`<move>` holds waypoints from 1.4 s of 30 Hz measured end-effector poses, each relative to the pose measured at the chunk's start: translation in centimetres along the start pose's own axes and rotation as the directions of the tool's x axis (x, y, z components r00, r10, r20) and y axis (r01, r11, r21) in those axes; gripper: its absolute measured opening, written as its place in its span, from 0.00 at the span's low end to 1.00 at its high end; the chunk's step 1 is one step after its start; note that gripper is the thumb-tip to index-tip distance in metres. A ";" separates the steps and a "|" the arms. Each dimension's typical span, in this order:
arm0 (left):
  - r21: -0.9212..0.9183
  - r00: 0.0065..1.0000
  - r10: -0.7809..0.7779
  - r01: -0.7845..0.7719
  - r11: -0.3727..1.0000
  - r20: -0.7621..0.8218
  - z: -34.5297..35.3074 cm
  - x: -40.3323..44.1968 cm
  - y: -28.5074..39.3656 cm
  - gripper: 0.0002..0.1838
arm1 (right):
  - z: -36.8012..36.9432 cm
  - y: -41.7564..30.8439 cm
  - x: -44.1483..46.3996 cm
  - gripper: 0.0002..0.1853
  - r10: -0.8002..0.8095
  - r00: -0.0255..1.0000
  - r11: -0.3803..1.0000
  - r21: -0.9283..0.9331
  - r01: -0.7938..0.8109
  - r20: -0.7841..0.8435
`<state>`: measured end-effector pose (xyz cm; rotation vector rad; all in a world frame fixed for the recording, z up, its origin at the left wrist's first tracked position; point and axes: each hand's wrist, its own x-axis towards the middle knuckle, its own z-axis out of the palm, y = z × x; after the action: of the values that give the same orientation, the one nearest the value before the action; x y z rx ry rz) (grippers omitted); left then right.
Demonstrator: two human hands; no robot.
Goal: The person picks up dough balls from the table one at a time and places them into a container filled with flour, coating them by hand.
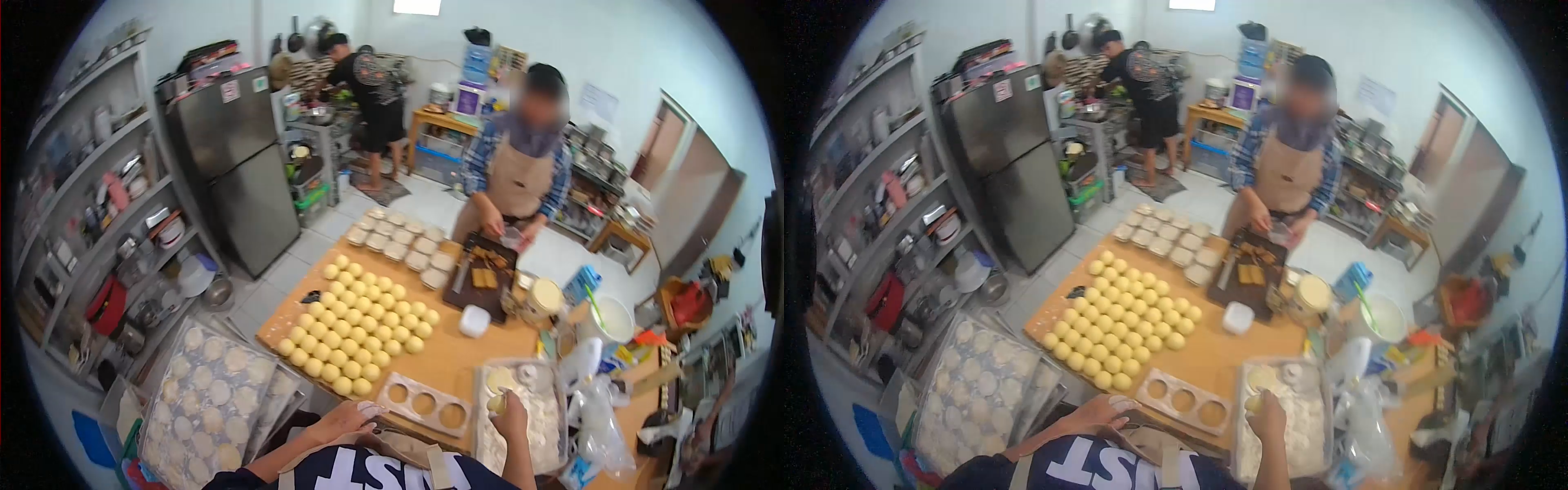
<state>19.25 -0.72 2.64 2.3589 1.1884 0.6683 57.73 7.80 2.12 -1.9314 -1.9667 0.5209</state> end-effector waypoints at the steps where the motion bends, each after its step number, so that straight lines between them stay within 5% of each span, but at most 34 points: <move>1: -0.012 1.000 0.031 -0.031 0.999 0.000 1.1 0.8 0.8 0.21 | -0.7 1.3 -1.1 0.30 0.041 0.998 0.998 -0.044 -0.039 0.044; 10: -0.026 0.984 0.179 -0.179 0.984 0.018 8.2 4.8 6.1 0.21 | 0.5 10.7 -9.7 0.26 0.034 0.932 0.978 -0.202 0.042 0.361; 14: -0.049 0.988 0.117 -0.113 0.992 0.097 8.4 4.6 7.8 0.21 | -1.3 8.3 -9.8 0.34 0.120 0.877 0.940 -0.337 0.050 0.464; 17: -0.026 0.992 0.111 -0.110 0.994 0.067 8.3 4.1 8.4 0.21 | -0.3 8.4 -8.8 0.37 -0.155 0.927 0.930 -0.267 0.254 0.341; 21: -0.015 0.996 0.090 -0.090 0.996 0.009 8.5 3.2 8.8 0.23 | 2.1 7.7 -6.2 0.30 -0.246 0.771 0.878 -0.202 0.434 0.587; 31: -0.014 0.998 -0.041 0.042 0.999 0.044 8.3 2.0 9.7 0.23 | 6.4 10.4 -5.9 0.13 -0.299 0.857 0.921 -0.110 0.375 0.419; 37: -0.033 0.996 -0.044 0.046 0.998 0.077 8.2 2.4 9.8 0.23 | 2.8 12.3 -6.5 0.16 -0.223 0.876 0.954 -0.090 0.287 0.428; 42: -0.009 1.000 -0.003 0.003 1.000 0.028 8.6 2.8 9.7 0.22 | 0.3 10.4 -9.3 0.22 -0.123 0.874 0.914 -0.289 0.284 0.470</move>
<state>31.79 -5.01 1.87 2.3511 1.1742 0.6359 66.95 -1.40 -2.95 -1.8797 -2.6866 0.6301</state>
